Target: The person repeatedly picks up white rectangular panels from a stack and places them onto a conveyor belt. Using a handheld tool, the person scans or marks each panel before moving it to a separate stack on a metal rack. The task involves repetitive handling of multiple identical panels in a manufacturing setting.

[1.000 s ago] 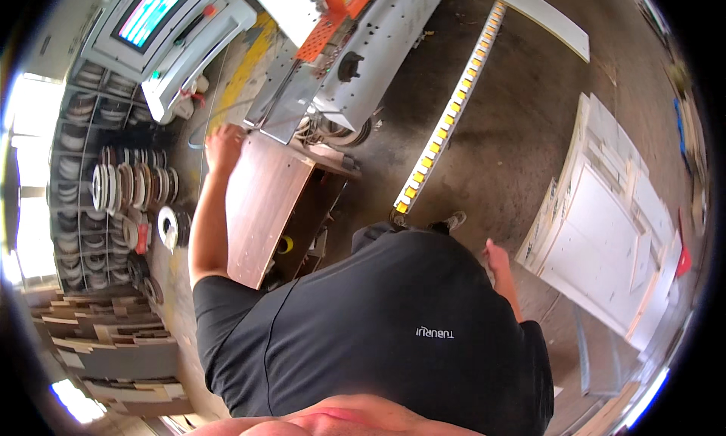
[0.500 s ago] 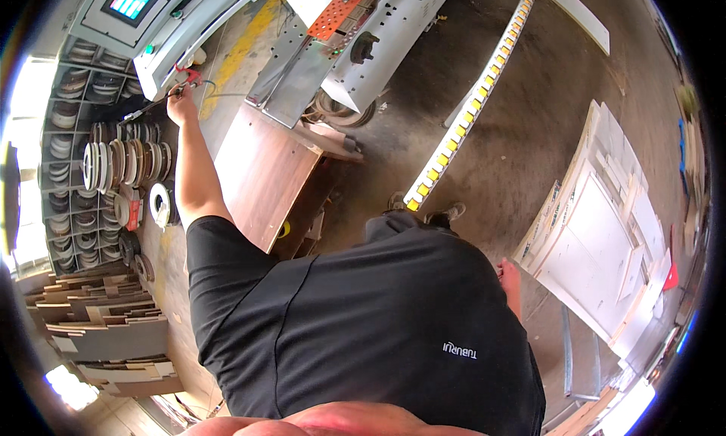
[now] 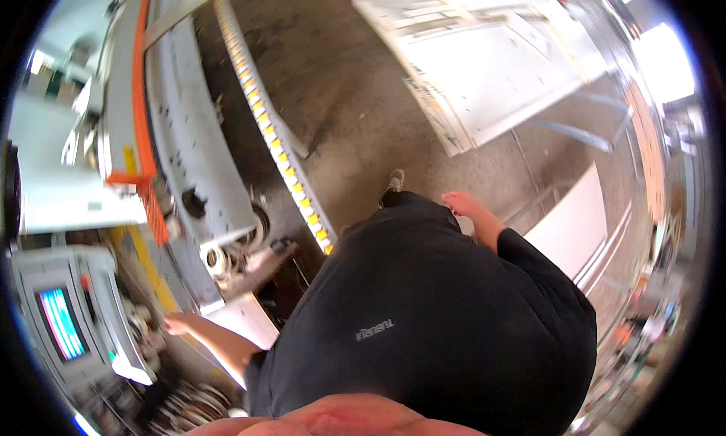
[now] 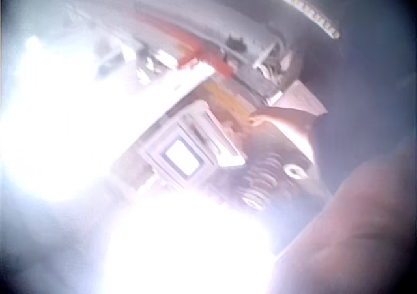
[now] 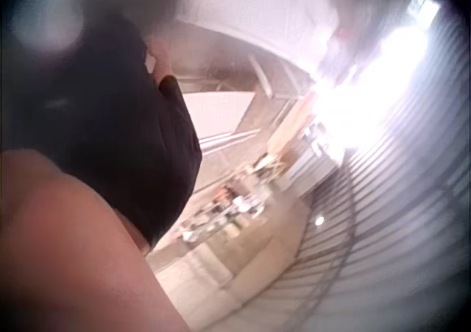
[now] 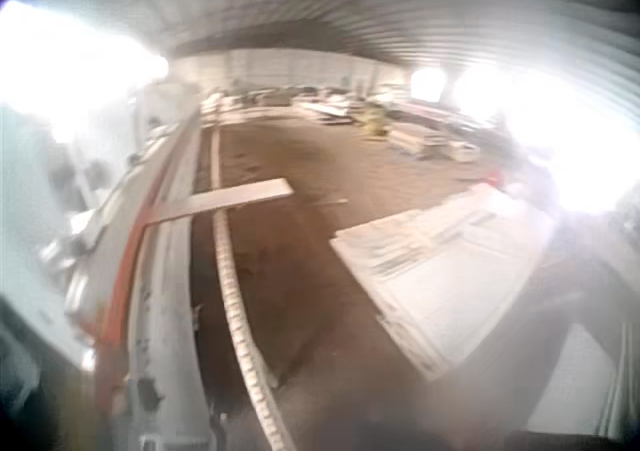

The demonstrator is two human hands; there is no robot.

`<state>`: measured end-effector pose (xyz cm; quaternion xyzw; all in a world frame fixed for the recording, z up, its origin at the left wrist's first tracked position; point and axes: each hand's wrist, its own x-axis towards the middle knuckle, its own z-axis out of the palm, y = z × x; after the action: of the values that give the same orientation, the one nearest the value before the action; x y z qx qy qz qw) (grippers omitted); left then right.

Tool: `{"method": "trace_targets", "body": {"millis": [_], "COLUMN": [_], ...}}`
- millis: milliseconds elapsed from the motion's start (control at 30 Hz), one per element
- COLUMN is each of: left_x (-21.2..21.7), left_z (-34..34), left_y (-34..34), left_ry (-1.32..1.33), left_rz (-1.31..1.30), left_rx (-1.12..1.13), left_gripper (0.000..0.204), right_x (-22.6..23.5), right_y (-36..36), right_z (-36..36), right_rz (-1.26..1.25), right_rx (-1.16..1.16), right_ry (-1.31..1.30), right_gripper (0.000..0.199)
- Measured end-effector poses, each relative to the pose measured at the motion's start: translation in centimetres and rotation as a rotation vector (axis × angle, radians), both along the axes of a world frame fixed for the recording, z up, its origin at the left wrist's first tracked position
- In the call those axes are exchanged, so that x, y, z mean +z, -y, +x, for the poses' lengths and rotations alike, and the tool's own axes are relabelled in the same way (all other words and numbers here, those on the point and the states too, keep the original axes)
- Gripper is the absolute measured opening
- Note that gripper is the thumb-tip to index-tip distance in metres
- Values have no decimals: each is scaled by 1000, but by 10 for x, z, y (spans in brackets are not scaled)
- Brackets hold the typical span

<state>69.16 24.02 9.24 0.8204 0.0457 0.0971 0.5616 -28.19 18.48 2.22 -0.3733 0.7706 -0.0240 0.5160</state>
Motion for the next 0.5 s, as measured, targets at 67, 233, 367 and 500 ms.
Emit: {"method": "trace_targets", "body": {"millis": [67,233,367,500], "left_x": [-29,36,16,-1], "left_z": [-73,-388,-521,-617], "left_y": [40,179,240,289], "left_ry": [30,-344,-408,-633], "left_rz": [-349,-381,-379,-330], "left_rx": [-298,-668,-1128,-1517], "left_gripper": [30,42,47,34], "right_x": [-34,-51,-42,-62], "right_y": [-7,5,53,88], "right_z": [-20,-49,-61,-115], "right_rz": [-99,-81,-2,-258], "right_rx": [238,530,25,95], "right_ry": [29,13,64,-54], "right_gripper": [44,47,49,46]}}
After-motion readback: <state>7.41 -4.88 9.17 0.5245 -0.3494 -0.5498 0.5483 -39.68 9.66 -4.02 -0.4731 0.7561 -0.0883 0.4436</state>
